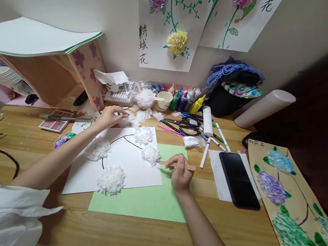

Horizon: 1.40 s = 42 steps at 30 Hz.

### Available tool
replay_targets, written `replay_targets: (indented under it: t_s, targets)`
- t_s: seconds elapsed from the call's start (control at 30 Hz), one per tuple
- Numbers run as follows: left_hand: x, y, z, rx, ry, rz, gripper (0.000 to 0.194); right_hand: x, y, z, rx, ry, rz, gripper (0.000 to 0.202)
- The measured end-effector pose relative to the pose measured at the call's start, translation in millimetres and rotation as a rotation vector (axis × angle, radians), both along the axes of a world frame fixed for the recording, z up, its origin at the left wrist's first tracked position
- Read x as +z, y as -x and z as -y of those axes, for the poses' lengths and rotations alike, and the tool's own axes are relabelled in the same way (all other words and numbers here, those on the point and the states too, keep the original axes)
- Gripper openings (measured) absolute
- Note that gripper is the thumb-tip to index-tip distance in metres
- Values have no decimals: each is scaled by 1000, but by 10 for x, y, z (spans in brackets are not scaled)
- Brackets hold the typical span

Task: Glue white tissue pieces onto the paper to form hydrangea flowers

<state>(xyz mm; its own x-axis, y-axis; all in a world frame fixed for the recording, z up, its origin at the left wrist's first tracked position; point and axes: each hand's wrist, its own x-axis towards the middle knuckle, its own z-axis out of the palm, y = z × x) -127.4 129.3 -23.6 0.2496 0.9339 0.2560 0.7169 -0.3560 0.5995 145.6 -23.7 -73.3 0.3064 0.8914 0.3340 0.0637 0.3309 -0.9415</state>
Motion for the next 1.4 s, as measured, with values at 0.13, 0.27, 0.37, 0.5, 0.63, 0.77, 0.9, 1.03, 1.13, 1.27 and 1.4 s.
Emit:
replay_targets:
  t_s: [0.13,0.27,0.37,0.5,0.63,0.77,0.9,1.03,1.13,1.27,1.4]
  targets:
    - [-7,19,-13,43,85,84,21,-5,-1,-5,5,6,-13,44]
    - [-35,31,-42,25,87,114,25,-8,2,-6,1,14,-10,45]
    - [-61,34,-54,26,88,103,26,1,9,-3,2,16,-6,44]
    - [-90,34,-40,25,119,-15,27,11,13,1,6,20,-7,45]
    - [-74,23,-4,-18,133,-153,25,4,10,4,7,24,8,46]
    - [-45,11,10,-27,112,-268,23,-7,11,4,11,25,6,46]
    - [-80,12,-9,-55,106,-348,27,3,16,1,5,29,-11,45]
    - [-109,6,4,-56,120,-371,25,12,16,1,10,11,-5,45]
    - [-78,-12,40,-42,102,-277,22,5,11,0,14,3,-2,45]
    - [6,-57,92,-45,101,-84,24,-8,8,-2,-2,4,18,46]
    - [127,-160,183,-74,169,-18,26,2,16,-6,-24,3,27,47]
